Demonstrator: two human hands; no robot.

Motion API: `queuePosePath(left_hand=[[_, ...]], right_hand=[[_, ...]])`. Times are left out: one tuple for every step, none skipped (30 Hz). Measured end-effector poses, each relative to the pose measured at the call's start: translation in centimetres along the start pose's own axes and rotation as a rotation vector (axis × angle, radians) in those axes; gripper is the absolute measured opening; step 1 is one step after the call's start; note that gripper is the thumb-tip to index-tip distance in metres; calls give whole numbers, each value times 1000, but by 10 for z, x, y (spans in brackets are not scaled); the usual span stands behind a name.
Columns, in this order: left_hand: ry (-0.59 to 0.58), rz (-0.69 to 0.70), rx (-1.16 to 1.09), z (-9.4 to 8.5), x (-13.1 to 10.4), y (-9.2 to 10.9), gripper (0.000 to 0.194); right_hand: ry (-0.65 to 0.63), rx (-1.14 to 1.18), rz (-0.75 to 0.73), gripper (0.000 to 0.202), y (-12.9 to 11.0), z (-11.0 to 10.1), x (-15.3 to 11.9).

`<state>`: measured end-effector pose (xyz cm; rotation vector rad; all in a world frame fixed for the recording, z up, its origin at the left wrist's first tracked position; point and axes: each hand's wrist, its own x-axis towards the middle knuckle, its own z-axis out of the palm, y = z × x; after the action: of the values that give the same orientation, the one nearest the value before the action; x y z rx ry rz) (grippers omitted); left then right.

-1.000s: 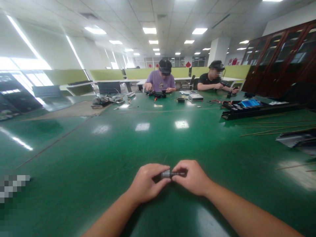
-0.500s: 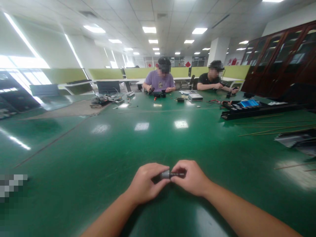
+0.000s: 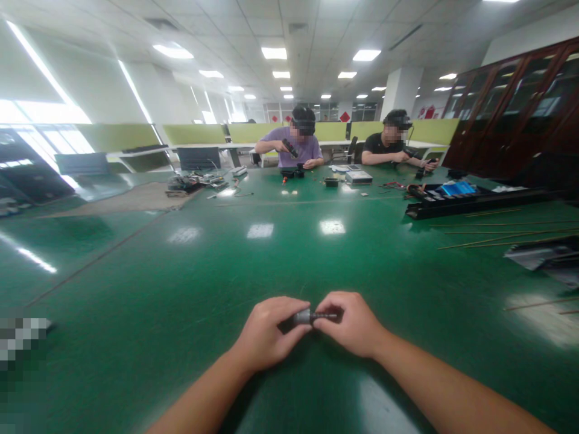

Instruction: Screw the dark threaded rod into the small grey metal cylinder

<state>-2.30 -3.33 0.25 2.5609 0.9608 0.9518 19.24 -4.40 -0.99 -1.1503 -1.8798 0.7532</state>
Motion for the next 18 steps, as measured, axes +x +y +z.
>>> queuePosePath(left_hand=[[2, 0, -2, 0, 0, 0, 25], [6, 1, -3, 0, 1, 0, 25], [9, 2, -3, 0, 1, 1, 25], [13, 3, -4, 0, 1, 1, 25], [18, 4, -4, 0, 1, 1, 25], [21, 4, -4, 0, 1, 1, 25], [21, 2, -5, 0, 1, 1, 25], [19, 0, -7, 0, 1, 1, 25], [19, -2, -8, 0, 1, 1, 25], [19, -4, -9, 0, 1, 1, 25], [20, -6, -10, 0, 1, 1, 24], [23, -7, -10, 0, 1, 1, 24], [28, -7, -9, 0, 1, 1, 24], [29, -6, -9, 1, 1, 1, 24], [31, -4, -9, 1, 1, 1, 24], [32, -1, -9, 1, 1, 1, 25], [34, 1, -8, 1, 1, 1, 25], [36, 2, -6, 1, 1, 1, 25]], right_hand=[[1, -3, -1, 3, 0, 0, 0], [2, -6, -1, 3, 0, 0, 0], [2, -10, -1, 3, 0, 0, 0], [4, -12, 0, 2, -1, 0, 0], [5, -13, 0, 2, -1, 0, 0], [7, -13, 1, 2, -1, 0, 0], [11, -14, 3, 2, -2, 0, 0], [15, -17, 6, 2, -2, 0, 0], [21, -20, 10, 2, -3, 0, 0], [25, -22, 12, 2, -3, 0, 0], [28, -21, 14, 2, -3, 0, 0], [30, -18, 16, 2, -2, 0, 0], [31, -11, 17, 3, -2, 1, 0], [31, -5, 17, 3, -2, 1, 0], [33, 0, 19, 3, -1, 1, 0], [35, 3, 21, 4, -1, 1, 0], [37, 6, 23, 4, -1, 1, 0], [37, 10, 27, 4, -1, 1, 0]])
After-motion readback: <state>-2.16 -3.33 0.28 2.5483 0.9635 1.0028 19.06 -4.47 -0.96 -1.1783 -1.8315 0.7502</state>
